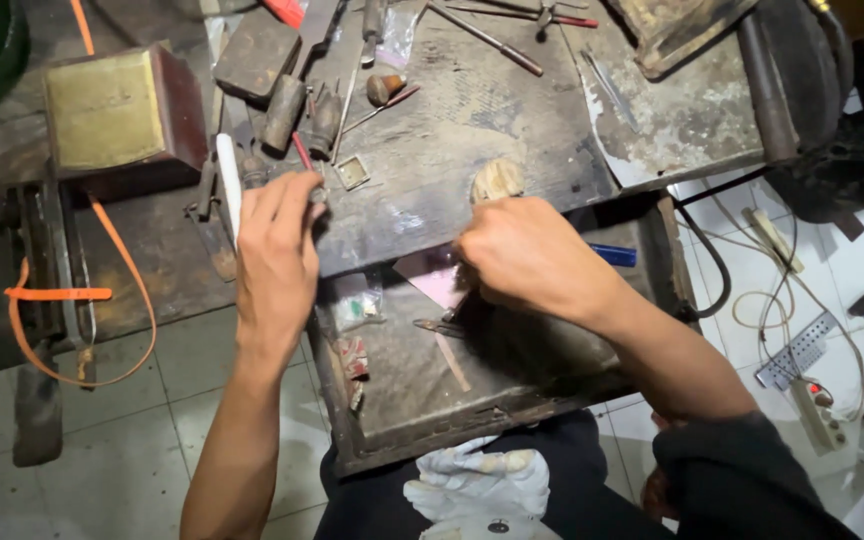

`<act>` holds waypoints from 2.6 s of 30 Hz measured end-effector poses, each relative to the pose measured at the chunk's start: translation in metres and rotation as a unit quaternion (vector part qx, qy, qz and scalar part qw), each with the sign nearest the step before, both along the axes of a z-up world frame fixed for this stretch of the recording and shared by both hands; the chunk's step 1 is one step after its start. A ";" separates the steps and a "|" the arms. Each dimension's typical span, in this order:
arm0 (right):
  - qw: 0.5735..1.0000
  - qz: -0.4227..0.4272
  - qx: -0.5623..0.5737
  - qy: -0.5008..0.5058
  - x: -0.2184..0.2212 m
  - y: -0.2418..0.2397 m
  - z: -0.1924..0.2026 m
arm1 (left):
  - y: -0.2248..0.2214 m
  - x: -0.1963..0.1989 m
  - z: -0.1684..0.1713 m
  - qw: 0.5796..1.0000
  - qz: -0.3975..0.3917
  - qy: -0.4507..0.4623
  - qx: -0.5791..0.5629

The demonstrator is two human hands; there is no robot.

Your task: The person uses a jeweler's saw to cut a small metal component held against a wooden bench pin.

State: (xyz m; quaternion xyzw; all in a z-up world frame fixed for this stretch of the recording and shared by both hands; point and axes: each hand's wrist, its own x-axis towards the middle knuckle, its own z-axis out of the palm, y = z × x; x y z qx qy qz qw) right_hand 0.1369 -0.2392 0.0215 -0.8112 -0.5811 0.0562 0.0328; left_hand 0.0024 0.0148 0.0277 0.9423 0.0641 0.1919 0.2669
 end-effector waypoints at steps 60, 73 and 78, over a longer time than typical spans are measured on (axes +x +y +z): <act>0.960 -0.239 0.143 0.041 0.051 -0.002 0.045 | -0.103 0.016 -0.036 0.976 -0.128 -0.011 -0.176; 0.986 -0.141 0.088 0.024 0.016 0.065 0.022 | -0.103 0.016 -0.043 0.982 -0.083 -0.004 -0.170; 0.979 -0.137 0.047 0.147 0.018 0.060 0.036 | -0.101 0.014 -0.046 0.976 -0.083 -0.003 -0.203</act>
